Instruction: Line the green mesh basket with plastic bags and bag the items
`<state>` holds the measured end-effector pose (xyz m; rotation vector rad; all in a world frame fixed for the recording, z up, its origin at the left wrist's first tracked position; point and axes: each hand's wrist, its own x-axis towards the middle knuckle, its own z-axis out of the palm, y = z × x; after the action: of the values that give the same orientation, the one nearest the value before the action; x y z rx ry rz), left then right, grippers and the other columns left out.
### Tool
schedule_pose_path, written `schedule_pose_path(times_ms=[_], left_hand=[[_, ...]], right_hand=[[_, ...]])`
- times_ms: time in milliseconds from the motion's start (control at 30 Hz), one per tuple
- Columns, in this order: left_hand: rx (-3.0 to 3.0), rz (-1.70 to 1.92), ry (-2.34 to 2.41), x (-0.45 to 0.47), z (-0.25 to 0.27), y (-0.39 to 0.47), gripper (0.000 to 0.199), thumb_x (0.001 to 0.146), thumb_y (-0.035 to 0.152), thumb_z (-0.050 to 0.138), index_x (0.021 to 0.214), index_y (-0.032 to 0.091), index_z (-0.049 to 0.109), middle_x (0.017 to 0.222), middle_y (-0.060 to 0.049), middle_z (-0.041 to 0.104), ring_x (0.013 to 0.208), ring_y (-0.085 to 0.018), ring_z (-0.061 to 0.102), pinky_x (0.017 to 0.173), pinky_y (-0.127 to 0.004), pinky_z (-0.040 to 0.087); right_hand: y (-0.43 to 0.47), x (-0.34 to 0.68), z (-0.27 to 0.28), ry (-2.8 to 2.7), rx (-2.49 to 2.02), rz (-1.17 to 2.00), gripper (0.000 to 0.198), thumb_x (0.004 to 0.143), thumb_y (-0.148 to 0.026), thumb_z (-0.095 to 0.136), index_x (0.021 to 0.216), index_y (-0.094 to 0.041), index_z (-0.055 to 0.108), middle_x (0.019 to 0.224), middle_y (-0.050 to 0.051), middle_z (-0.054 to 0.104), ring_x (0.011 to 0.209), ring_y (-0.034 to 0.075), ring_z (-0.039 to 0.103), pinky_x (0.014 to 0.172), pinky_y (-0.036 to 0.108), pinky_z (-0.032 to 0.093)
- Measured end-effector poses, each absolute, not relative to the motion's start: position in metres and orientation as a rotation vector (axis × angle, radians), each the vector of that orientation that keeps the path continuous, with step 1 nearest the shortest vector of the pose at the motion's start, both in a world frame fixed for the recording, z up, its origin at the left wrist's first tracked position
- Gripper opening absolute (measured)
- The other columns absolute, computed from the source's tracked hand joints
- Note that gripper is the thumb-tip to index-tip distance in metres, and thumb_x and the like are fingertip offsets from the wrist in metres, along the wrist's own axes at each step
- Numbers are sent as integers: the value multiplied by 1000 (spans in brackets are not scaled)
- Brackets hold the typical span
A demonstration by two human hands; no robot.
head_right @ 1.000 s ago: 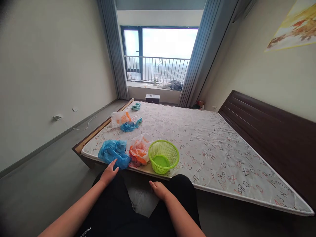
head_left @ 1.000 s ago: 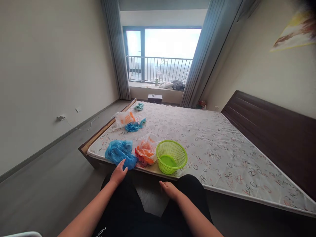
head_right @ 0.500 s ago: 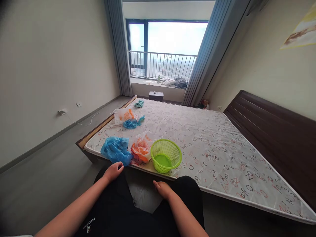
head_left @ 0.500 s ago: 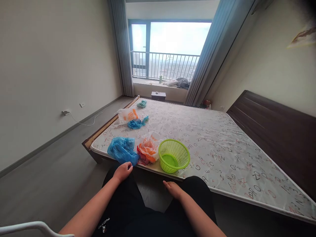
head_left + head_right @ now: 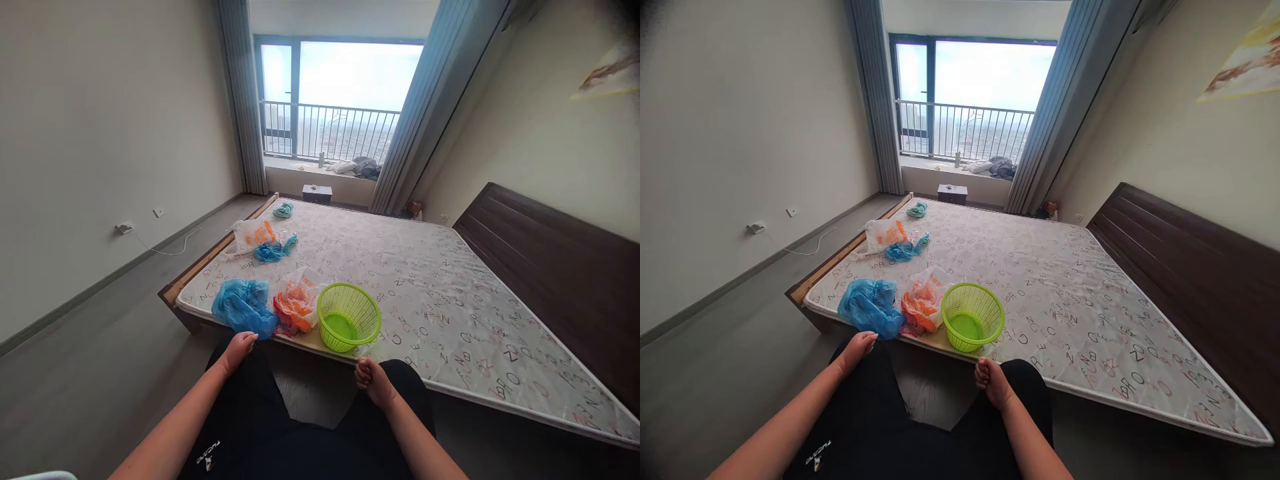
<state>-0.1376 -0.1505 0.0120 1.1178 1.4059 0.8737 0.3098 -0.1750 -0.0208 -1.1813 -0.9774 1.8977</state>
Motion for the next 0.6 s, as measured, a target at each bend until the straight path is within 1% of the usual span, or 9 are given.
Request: schedule_pose_path(times_ms=[100, 233, 400, 600], left_hand=[[771, 999, 1234, -147, 22, -164, 58, 70, 60, 72, 59, 25, 28, 49, 10, 21, 43, -6, 15, 44, -24, 9], [413, 1148, 995, -166, 38, -191, 56, 82, 43, 72, 63, 23, 24, 54, 11, 17, 45, -6, 10, 42, -21, 11], [165, 1254, 763, -185, 52, -225, 53, 93, 34, 65, 66, 23, 21, 60, 10, 9, 47, -7, 7, 42, -21, 11], [167, 1291, 617, -188, 62, -252, 47, 96, 23, 59, 66, 23, 21, 62, 9, 7, 49, -8, 5, 45, -24, 9]], right_hand=[[-185, 340, -6, -538, -798, 2003, 50, 73, -38, 65, 60, -23, 20, 52, -8, 16, 49, 8, 11, 43, 22, 14], [-202, 382, 12, -246, -583, 1929, 50, 77, -29, 68, 60, -21, 21, 55, -8, 17, 50, 8, 12, 43, 22, 15], [-231, 425, 30, -125, -539, 1772, 50, 78, -26, 70, 59, -20, 24, 57, -9, 13, 51, 8, 12, 45, 25, 11], [-262, 439, 52, -25, -569, 1650, 47, 78, -25, 71, 60, -20, 28, 59, -9, 12, 51, 9, 11, 46, 28, 9]])
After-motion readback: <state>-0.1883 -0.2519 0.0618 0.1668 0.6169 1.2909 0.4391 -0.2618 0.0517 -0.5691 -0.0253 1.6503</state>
